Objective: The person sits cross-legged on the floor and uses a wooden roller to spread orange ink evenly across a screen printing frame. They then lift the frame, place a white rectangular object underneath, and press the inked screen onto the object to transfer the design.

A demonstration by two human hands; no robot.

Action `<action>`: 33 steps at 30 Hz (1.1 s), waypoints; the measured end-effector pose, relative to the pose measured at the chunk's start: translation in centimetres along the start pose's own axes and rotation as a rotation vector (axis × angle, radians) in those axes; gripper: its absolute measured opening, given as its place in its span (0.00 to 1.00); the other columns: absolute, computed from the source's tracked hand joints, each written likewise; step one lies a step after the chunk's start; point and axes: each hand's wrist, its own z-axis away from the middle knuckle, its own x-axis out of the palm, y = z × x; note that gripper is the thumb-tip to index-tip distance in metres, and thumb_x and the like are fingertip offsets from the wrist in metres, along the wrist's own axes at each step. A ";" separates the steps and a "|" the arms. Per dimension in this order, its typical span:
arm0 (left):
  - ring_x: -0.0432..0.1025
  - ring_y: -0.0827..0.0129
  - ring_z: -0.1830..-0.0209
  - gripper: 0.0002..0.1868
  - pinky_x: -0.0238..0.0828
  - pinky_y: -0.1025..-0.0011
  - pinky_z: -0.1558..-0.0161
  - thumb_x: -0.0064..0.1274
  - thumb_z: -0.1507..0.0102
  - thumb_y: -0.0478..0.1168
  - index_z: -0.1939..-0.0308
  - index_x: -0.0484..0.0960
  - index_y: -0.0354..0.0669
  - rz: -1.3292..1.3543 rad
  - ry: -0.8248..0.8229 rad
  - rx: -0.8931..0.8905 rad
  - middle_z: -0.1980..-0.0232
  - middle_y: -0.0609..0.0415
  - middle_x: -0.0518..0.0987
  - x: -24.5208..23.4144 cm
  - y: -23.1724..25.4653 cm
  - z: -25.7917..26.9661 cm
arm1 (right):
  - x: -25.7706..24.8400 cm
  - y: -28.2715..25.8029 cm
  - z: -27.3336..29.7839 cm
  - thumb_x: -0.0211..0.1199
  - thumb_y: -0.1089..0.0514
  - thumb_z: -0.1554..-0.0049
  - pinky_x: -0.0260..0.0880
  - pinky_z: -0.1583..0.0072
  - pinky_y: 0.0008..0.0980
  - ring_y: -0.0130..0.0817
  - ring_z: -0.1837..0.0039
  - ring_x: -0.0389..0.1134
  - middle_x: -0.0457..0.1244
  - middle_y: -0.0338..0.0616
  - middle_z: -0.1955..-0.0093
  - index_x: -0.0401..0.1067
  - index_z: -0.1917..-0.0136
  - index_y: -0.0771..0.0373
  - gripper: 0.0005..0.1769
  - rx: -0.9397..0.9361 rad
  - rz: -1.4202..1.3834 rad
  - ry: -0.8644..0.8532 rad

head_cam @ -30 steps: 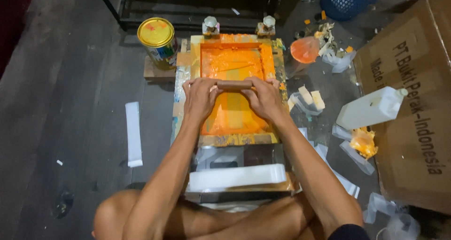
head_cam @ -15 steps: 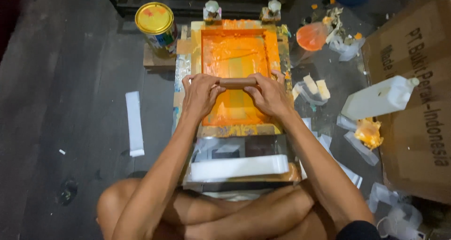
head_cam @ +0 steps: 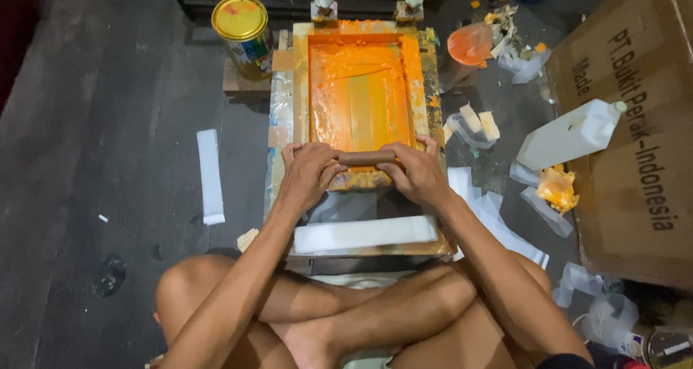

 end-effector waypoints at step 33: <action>0.74 0.61 0.40 0.06 0.46 0.49 0.32 0.55 0.33 0.42 0.52 0.84 0.54 -0.003 -0.008 -0.043 0.56 0.57 0.85 0.4 -0.6 -1.2 | 0.3 0.8 -1.2 0.64 0.55 0.37 0.38 0.24 0.56 0.42 0.43 0.74 0.72 0.37 0.53 0.76 0.46 0.48 0.06 0.027 -0.035 -0.040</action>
